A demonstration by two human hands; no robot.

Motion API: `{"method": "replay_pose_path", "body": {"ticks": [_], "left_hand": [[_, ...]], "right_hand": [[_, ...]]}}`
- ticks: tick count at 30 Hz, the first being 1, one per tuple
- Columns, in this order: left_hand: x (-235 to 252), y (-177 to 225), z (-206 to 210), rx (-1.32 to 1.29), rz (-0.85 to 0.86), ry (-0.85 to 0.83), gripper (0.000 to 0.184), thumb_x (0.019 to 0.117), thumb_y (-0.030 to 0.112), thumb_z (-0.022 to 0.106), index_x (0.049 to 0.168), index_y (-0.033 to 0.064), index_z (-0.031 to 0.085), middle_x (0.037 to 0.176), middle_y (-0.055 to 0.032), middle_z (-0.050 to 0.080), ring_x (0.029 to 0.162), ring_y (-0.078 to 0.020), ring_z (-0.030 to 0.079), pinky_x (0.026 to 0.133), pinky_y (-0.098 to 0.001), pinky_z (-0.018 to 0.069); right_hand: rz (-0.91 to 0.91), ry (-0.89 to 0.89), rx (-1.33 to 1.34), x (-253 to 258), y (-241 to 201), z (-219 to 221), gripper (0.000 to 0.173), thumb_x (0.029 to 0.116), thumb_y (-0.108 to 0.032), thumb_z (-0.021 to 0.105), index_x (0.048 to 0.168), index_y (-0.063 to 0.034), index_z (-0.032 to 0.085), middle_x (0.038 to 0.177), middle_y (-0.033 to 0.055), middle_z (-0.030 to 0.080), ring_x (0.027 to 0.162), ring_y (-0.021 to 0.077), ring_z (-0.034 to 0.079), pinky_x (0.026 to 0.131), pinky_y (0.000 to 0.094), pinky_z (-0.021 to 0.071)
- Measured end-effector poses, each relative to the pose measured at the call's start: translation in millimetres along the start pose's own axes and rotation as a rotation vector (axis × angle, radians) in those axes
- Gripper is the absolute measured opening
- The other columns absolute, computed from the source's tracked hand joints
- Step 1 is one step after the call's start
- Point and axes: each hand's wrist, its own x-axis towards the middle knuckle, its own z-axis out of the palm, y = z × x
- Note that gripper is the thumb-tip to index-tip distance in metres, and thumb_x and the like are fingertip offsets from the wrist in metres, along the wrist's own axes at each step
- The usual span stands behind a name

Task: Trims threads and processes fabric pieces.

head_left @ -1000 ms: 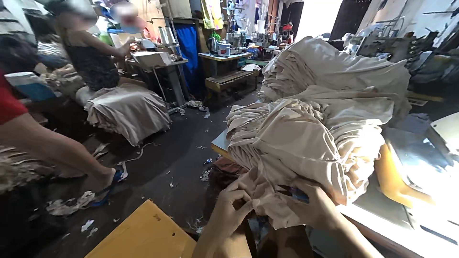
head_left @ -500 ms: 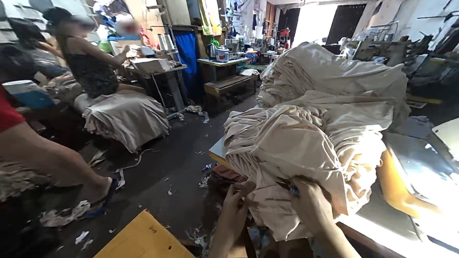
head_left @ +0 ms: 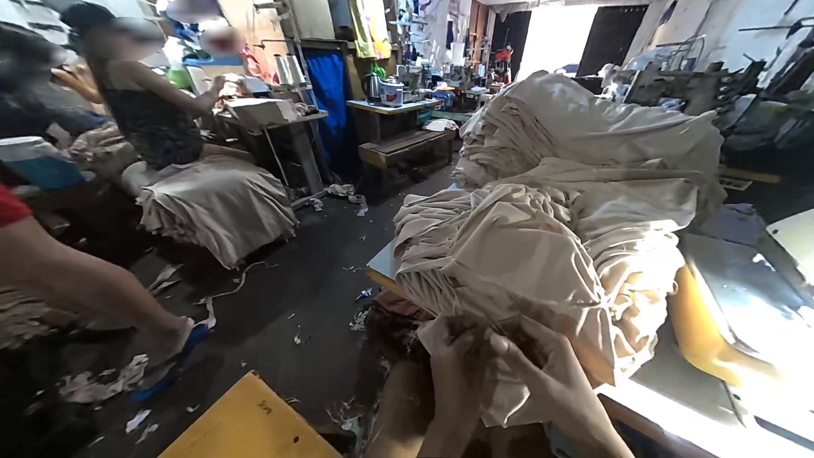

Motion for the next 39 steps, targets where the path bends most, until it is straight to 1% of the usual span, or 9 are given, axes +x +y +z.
{"method": "replay_pose_path", "body": {"ticks": [6, 11, 15, 19, 22, 27, 29, 33, 39], "left_hand": [[9, -18, -8, -0.114, -0.077, -0.047, 0.012, 0.0892, 0.015, 0.073, 0.089, 0.0033, 0.077, 0.105, -0.0096, 0.069, 0.093, -0.0088, 0.067, 0.081, -0.0233, 0.0586], [19, -15, -25, -0.235, -0.238, -0.015, 0.015, 0.0956, 0.014, 0.066, 0.096, -0.0003, 0.071, 0.09, -0.0041, 0.071, 0.082, -0.0073, 0.069, 0.076, -0.023, 0.0598], [13, -16, -25, -0.133, -0.058, -0.112, 0.01, 0.087, 0.011, 0.075, 0.092, 0.0036, 0.077, 0.105, -0.0078, 0.07, 0.097, -0.0092, 0.068, 0.083, -0.0235, 0.0595], [12, -25, -13, 0.064, 0.086, -0.149, 0.011, 0.0886, 0.017, 0.072, 0.095, 0.0119, 0.08, 0.107, -0.0044, 0.071, 0.101, -0.012, 0.066, 0.094, -0.0386, 0.0523], [17, -23, -16, -0.097, -0.036, -0.153, 0.015, 0.0928, 0.016, 0.068, 0.095, 0.0026, 0.075, 0.1, -0.0059, 0.07, 0.091, -0.007, 0.068, 0.082, -0.0235, 0.0585], [22, -23, -28, -0.3, -0.218, -0.124, 0.015, 0.0969, 0.01, 0.063, 0.1, -0.0016, 0.072, 0.092, -0.0041, 0.073, 0.085, -0.008, 0.07, 0.082, -0.0246, 0.0597], [22, -21, -31, -0.329, -0.263, -0.136, 0.014, 0.0973, 0.009, 0.062, 0.1, -0.0016, 0.071, 0.093, -0.004, 0.072, 0.088, -0.0084, 0.068, 0.085, -0.0252, 0.0576], [23, -17, -34, -0.362, -0.332, -0.102, 0.014, 0.0956, 0.012, 0.065, 0.096, -0.0004, 0.071, 0.096, -0.0054, 0.07, 0.091, -0.0091, 0.067, 0.086, -0.0253, 0.0559], [23, -18, -31, -0.351, -0.344, -0.074, 0.013, 0.0911, 0.013, 0.069, 0.09, 0.001, 0.072, 0.098, -0.0068, 0.069, 0.092, -0.0086, 0.065, 0.084, -0.0233, 0.0553]], "right_hand": [[0.324, 0.093, 0.276, 13, 31, -3, 0.034, 0.1095, -0.025, 0.044, 0.1, -0.0058, 0.07, 0.066, -0.0077, 0.053, 0.051, 0.0003, 0.044, 0.047, 0.0154, 0.0368], [0.295, 0.039, 0.241, 10, 35, -12, 0.034, 0.1083, -0.027, 0.045, 0.099, -0.0075, 0.071, 0.065, -0.01, 0.051, 0.051, -0.0008, 0.042, 0.048, 0.0155, 0.0361], [0.248, 0.028, 0.228, 9, 34, -12, 0.031, 0.1072, -0.027, 0.048, 0.096, -0.0095, 0.071, 0.065, -0.0105, 0.053, 0.051, -0.0018, 0.043, 0.047, 0.0144, 0.0365], [0.233, 0.021, 0.215, 10, 34, -11, 0.031, 0.1072, -0.027, 0.049, 0.094, -0.0104, 0.072, 0.065, -0.01, 0.052, 0.051, -0.0015, 0.043, 0.048, 0.0148, 0.036], [0.176, 0.023, 0.147, 9, 37, -14, 0.026, 0.1052, -0.027, 0.054, 0.093, -0.0105, 0.07, 0.066, -0.0102, 0.054, 0.053, -0.0016, 0.046, 0.05, 0.015, 0.0393], [-0.023, 0.0, -0.232, 1, 44, -18, 0.031, 0.0989, -0.038, 0.063, 0.091, -0.0091, 0.072, 0.074, -0.008, 0.063, 0.065, -0.0053, 0.056, 0.061, 0.0138, 0.0475], [-0.011, -0.029, -0.385, -1, 43, -14, 0.031, 0.096, -0.036, 0.063, 0.092, -0.0072, 0.072, 0.077, -0.0021, 0.065, 0.068, 0.0007, 0.059, 0.063, 0.019, 0.0508], [0.177, -0.125, -0.649, -2, 22, 0, 0.038, 0.0971, -0.039, 0.064, 0.101, -0.0031, 0.073, 0.097, 0.0129, 0.072, 0.09, 0.0252, 0.07, 0.079, 0.0466, 0.0583], [0.092, -0.136, -0.771, 2, 25, 13, 0.034, 0.0997, -0.03, 0.061, 0.095, 0.0012, 0.073, 0.102, 0.0171, 0.071, 0.094, 0.0299, 0.071, 0.082, 0.0463, 0.0592]]}}
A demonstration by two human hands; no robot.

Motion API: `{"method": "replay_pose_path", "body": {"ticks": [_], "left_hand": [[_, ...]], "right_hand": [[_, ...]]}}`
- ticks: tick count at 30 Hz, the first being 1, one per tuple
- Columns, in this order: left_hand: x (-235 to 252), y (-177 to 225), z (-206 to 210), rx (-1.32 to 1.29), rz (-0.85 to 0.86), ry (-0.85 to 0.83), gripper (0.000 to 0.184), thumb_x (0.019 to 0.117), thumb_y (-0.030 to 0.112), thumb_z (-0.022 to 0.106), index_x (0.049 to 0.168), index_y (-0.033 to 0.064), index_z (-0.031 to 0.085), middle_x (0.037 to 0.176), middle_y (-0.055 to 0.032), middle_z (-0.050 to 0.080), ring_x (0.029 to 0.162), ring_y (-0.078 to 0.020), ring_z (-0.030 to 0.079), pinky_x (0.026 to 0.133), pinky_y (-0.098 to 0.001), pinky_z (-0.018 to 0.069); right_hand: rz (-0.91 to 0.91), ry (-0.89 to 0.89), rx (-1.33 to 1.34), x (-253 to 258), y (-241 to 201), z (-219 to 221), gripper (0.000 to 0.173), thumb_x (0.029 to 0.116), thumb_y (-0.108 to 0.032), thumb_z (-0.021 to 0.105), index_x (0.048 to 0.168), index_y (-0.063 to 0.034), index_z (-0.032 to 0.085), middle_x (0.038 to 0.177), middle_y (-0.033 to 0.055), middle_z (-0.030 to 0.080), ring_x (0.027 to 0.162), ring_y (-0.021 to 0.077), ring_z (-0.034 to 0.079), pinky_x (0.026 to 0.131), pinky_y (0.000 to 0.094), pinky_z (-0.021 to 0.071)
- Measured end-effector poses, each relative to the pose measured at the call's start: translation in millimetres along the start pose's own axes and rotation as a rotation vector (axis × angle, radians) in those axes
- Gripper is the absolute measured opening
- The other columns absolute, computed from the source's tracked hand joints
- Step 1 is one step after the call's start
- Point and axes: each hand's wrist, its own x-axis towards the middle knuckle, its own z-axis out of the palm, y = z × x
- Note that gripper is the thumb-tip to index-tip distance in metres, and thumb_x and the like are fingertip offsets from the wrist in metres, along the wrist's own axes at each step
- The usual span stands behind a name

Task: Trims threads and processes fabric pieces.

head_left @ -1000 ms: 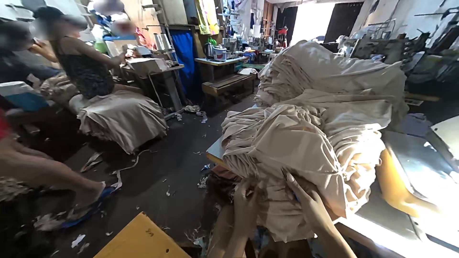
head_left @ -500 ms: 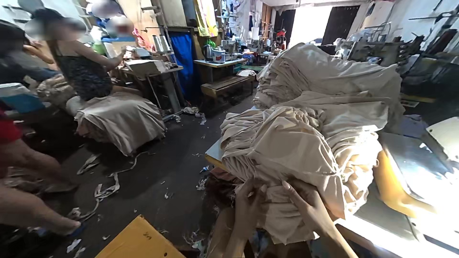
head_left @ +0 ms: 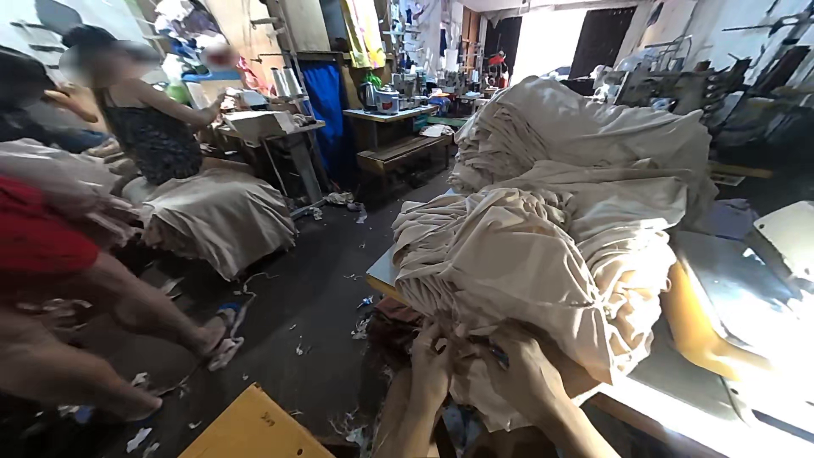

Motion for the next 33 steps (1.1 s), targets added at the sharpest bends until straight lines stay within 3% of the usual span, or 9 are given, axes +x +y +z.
{"method": "replay_pose_path", "body": {"ticks": [2, 4, 7, 9, 12, 14, 23, 28, 33], "left_hand": [[1, 2, -2, -0.02, -0.02, 0.011, 0.011, 0.0935, 0.008, 0.064, 0.093, -0.0003, 0.072, 0.096, -0.006, 0.069, 0.088, -0.008, 0.066, 0.082, -0.0235, 0.0563], [0, 8, -17, -0.086, 0.001, -0.061, 0.014, 0.0982, 0.01, 0.06, 0.093, 0.0029, 0.071, 0.089, -0.0009, 0.069, 0.082, -0.0067, 0.066, 0.078, -0.0242, 0.0567], [2, 19, -68, -0.179, 0.125, -0.541, 0.039, 0.1025, 0.044, 0.056, 0.081, 0.0171, 0.074, 0.091, 0.0064, 0.072, 0.083, -0.0033, 0.066, 0.076, -0.0216, 0.0553], [0, 29, -89, 0.0, 0.176, -0.676, 0.04, 0.1023, 0.042, 0.058, 0.081, 0.0129, 0.075, 0.095, 0.0036, 0.073, 0.084, -0.0024, 0.068, 0.074, -0.0197, 0.0571], [-8, 37, -67, 0.419, 0.209, -0.299, 0.013, 0.0899, 0.018, 0.074, 0.092, 0.0055, 0.077, 0.102, -0.0038, 0.073, 0.09, -0.0061, 0.07, 0.079, -0.0227, 0.0599], [-8, 31, -43, 0.539, 0.232, -0.141, 0.017, 0.0847, 0.011, 0.075, 0.1, 0.0036, 0.076, 0.108, -0.0084, 0.072, 0.092, -0.0096, 0.071, 0.08, -0.0251, 0.061], [-4, 13, -30, 0.656, 0.3, -0.039, 0.015, 0.0909, 0.015, 0.069, 0.097, 0.0029, 0.076, 0.101, -0.0081, 0.074, 0.094, -0.013, 0.071, 0.087, -0.0291, 0.0587], [-5, 18, -32, 0.609, 0.269, -0.021, 0.016, 0.0912, 0.019, 0.07, 0.093, 0.0042, 0.076, 0.108, -0.011, 0.068, 0.098, -0.0119, 0.067, 0.086, -0.0253, 0.057], [-6, 14, -34, 0.592, 0.282, -0.009, 0.015, 0.0889, 0.018, 0.07, 0.09, 0.0043, 0.075, 0.107, -0.0099, 0.066, 0.096, -0.0098, 0.066, 0.083, -0.0224, 0.0568]], "right_hand": [[0.037, -0.054, 0.035, 3, 0, -3, 0.032, 0.1016, -0.026, 0.057, 0.099, 0.0027, 0.072, 0.104, 0.0184, 0.07, 0.098, 0.0303, 0.07, 0.088, 0.0456, 0.0568], [0.054, -0.047, 0.148, 3, 5, -8, 0.03, 0.1015, -0.026, 0.058, 0.1, 0.001, 0.072, 0.097, 0.0155, 0.071, 0.09, 0.0251, 0.07, 0.084, 0.0424, 0.0572], [-0.064, 0.075, 0.362, 8, 27, -10, 0.026, 0.0953, -0.029, 0.065, 0.093, -0.0043, 0.073, 0.078, 0.0028, 0.068, 0.07, 0.004, 0.062, 0.067, 0.0219, 0.0528], [-0.071, 0.033, 0.466, 10, 33, -15, 0.026, 0.0956, -0.031, 0.065, 0.092, -0.0055, 0.071, 0.074, -0.0026, 0.061, 0.065, -0.0018, 0.055, 0.062, 0.0166, 0.0464], [-0.046, 0.036, 0.508, 12, 30, -16, 0.028, 0.0962, -0.034, 0.064, 0.091, -0.0076, 0.071, 0.072, -0.0056, 0.06, 0.064, -0.0028, 0.054, 0.06, 0.0167, 0.0455], [-0.07, 0.097, 0.497, 13, 23, -12, 0.028, 0.0952, -0.035, 0.064, 0.086, -0.0095, 0.07, 0.069, -0.007, 0.058, 0.061, -0.0028, 0.052, 0.057, 0.0171, 0.0444], [-0.123, 0.003, 0.444, 9, 23, -4, 0.028, 0.096, -0.031, 0.065, 0.091, -0.0041, 0.07, 0.074, -0.0002, 0.061, 0.065, 0.0003, 0.055, 0.061, 0.0164, 0.0463], [-0.118, -0.029, 0.16, 4, 7, -2, 0.034, 0.0966, -0.033, 0.066, 0.1, 0.0003, 0.074, 0.097, 0.0151, 0.072, 0.091, 0.0242, 0.071, 0.084, 0.0398, 0.0584], [-0.188, 0.101, 0.042, 4, 5, 17, 0.032, 0.096, -0.031, 0.064, 0.089, -0.0012, 0.072, 0.088, 0.0127, 0.07, 0.082, 0.0232, 0.071, 0.075, 0.0388, 0.0598]]}}
